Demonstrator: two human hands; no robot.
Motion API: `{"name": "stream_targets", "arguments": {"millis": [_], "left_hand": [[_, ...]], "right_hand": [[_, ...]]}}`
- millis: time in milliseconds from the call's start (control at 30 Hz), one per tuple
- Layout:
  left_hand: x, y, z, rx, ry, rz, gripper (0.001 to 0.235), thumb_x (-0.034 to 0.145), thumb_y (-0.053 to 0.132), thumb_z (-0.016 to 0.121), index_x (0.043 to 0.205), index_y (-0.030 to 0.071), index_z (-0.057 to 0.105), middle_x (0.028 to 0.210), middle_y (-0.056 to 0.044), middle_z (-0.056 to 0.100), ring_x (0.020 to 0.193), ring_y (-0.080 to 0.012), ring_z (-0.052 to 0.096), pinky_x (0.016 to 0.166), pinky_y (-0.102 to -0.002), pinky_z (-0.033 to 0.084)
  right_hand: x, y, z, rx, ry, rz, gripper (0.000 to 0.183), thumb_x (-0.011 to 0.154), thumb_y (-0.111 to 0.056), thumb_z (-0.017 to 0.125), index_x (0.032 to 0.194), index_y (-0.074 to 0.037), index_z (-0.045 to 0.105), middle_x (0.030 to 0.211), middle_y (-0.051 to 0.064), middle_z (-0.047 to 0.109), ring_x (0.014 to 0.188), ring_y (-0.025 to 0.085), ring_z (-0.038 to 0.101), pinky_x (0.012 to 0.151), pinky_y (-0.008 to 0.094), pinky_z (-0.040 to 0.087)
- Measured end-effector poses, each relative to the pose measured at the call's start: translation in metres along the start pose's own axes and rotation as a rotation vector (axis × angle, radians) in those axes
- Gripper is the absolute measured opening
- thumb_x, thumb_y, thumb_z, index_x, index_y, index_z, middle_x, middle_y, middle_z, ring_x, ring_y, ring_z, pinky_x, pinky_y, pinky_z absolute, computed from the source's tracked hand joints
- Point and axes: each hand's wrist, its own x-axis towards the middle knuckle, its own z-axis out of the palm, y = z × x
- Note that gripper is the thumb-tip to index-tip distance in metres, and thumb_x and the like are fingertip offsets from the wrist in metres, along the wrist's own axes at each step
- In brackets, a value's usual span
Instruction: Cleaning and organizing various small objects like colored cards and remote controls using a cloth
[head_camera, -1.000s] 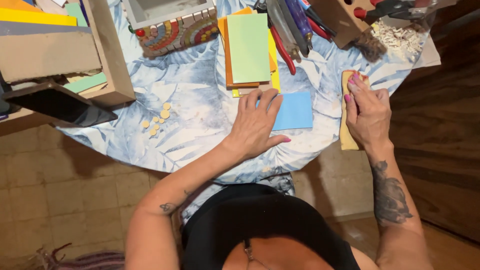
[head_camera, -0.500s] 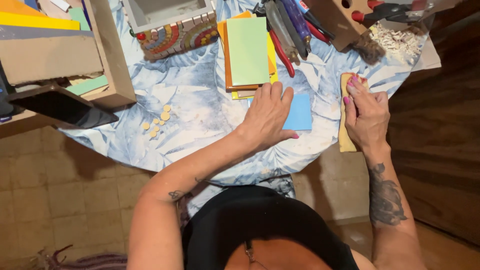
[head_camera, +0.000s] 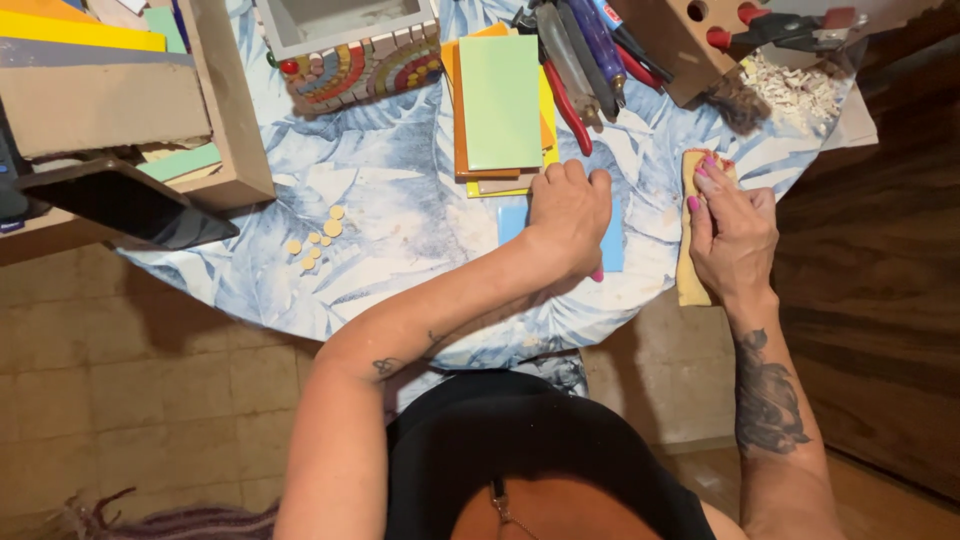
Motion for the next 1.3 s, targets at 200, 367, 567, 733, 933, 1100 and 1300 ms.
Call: {"name": "stream_targets", "arguments": {"millis": [200, 367, 567, 733, 933, 1100, 1300], "left_hand": [[0.001, 0.006, -0.004, 0.113, -0.126, 0.016, 0.095, 0.022, 0.055, 0.084, 0.095, 0.004, 0.049, 0.083, -0.012, 0.050, 0.084, -0.0291, 0.047, 0.067, -0.043, 0.037], [-0.015, -0.022, -0.023, -0.167, 0.130, 0.279, 0.021, 0.064, 0.029, 0.064, 0.073, 0.011, 0.065, 0.070, -0.011, 0.057, 0.068, -0.0303, 0.058, 0.056, -0.044, 0.044], [-0.029, -0.087, -0.080, -0.792, 0.276, -0.220, 0.026, 0.080, 0.030, 0.046, 0.069, 0.013, 0.062, 0.064, -0.011, 0.060, 0.071, -0.0357, 0.059, 0.060, -0.043, 0.045], [-0.004, -0.126, -0.067, -0.586, 0.399, -0.363, 0.030, 0.086, 0.032, 0.048, 0.062, 0.013, 0.049, 0.058, -0.004, 0.049, 0.054, -0.0225, 0.043, 0.046, -0.034, 0.034], [0.000, -0.131, -0.054, -0.206, 0.459, -0.315, 0.035, 0.084, 0.035, 0.055, 0.073, 0.002, 0.054, 0.068, -0.017, 0.058, 0.061, -0.0389, 0.056, 0.048, -0.049, 0.041], [-0.032, -0.118, -0.074, -0.127, 0.530, -0.313, 0.033, 0.084, 0.035, 0.055, 0.079, 0.003, 0.048, 0.073, -0.016, 0.054, 0.061, -0.0371, 0.055, 0.046, -0.048, 0.042], [-0.096, -0.057, -0.090, -0.478, 0.904, 0.150, 0.022, 0.084, 0.026, 0.052, 0.071, 0.009, 0.048, 0.061, -0.004, 0.042, 0.061, -0.0261, 0.048, 0.060, -0.034, 0.042]], "right_hand": [[0.001, -0.002, -0.001, 0.028, -0.010, -0.006, 0.022, 0.090, -0.016, 0.055, 0.107, -0.008, 0.064, 0.112, 0.008, 0.061, 0.075, 0.027, 0.054, 0.068, 0.029, 0.040], [0.004, -0.007, -0.005, -0.002, -0.028, -0.015, 0.022, 0.091, -0.016, 0.053, 0.106, -0.005, 0.064, 0.112, 0.010, 0.061, 0.076, 0.029, 0.055, 0.070, 0.031, 0.040], [0.005, -0.005, -0.006, 0.038, -0.028, -0.012, 0.021, 0.090, -0.012, 0.055, 0.106, -0.003, 0.064, 0.110, 0.012, 0.062, 0.079, 0.028, 0.058, 0.071, 0.029, 0.040], [0.030, -0.039, -0.025, 0.270, -0.013, -0.018, 0.019, 0.085, 0.003, 0.057, 0.103, 0.009, 0.059, 0.106, 0.023, 0.058, 0.096, 0.031, 0.058, 0.080, 0.036, 0.042], [0.056, -0.093, -0.017, 0.849, 0.056, 0.165, 0.010, 0.083, -0.001, 0.055, 0.090, 0.006, 0.053, 0.106, 0.022, 0.054, 0.103, 0.032, 0.054, 0.082, 0.035, 0.051], [0.073, -0.126, -0.014, 0.975, 0.070, 0.245, 0.013, 0.088, -0.012, 0.049, 0.084, 0.000, 0.050, 0.106, 0.016, 0.054, 0.104, 0.026, 0.052, 0.086, 0.032, 0.045], [0.071, -0.134, -0.002, 1.443, 0.176, 0.476, 0.013, 0.085, -0.010, 0.053, 0.078, -0.002, 0.046, 0.106, 0.016, 0.051, 0.083, 0.011, 0.053, 0.065, 0.015, 0.041]]}}
